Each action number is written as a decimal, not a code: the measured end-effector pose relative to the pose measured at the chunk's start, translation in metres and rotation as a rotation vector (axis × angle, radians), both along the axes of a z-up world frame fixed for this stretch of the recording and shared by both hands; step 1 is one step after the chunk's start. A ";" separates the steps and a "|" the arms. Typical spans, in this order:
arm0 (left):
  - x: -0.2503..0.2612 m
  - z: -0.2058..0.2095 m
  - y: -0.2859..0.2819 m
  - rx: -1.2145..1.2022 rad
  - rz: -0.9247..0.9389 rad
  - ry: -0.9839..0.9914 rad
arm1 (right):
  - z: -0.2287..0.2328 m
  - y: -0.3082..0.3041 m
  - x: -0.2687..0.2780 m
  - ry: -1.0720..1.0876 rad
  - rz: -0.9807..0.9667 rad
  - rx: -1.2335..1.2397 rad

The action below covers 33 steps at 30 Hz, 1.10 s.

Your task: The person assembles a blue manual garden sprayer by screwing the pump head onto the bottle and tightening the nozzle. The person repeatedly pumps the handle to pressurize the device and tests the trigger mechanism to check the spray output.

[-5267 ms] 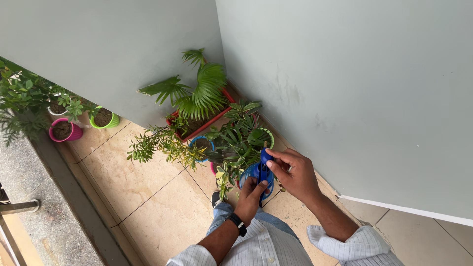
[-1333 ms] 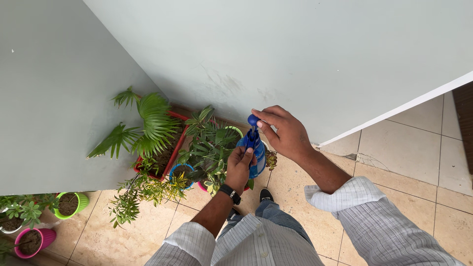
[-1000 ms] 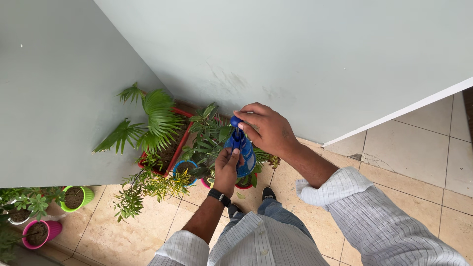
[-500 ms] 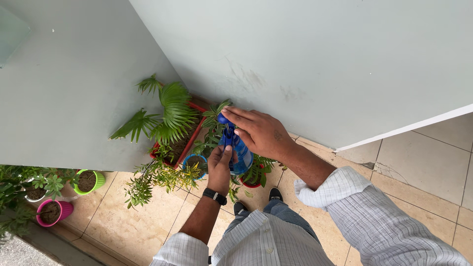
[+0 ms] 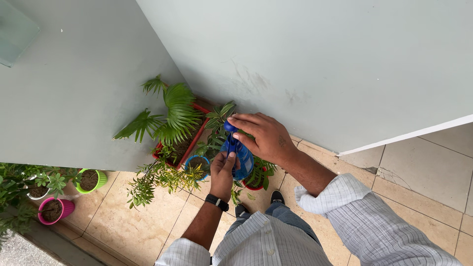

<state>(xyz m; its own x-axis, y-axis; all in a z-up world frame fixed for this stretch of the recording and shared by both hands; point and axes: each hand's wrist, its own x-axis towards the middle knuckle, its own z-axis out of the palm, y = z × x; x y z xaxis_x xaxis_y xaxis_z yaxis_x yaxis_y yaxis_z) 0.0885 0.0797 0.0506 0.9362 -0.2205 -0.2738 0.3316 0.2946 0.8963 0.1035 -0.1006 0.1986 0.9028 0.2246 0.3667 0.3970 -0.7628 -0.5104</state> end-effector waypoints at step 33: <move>-0.027 0.009 -0.023 -0.057 -0.011 0.132 | -0.047 0.005 -0.021 0.011 -0.135 0.106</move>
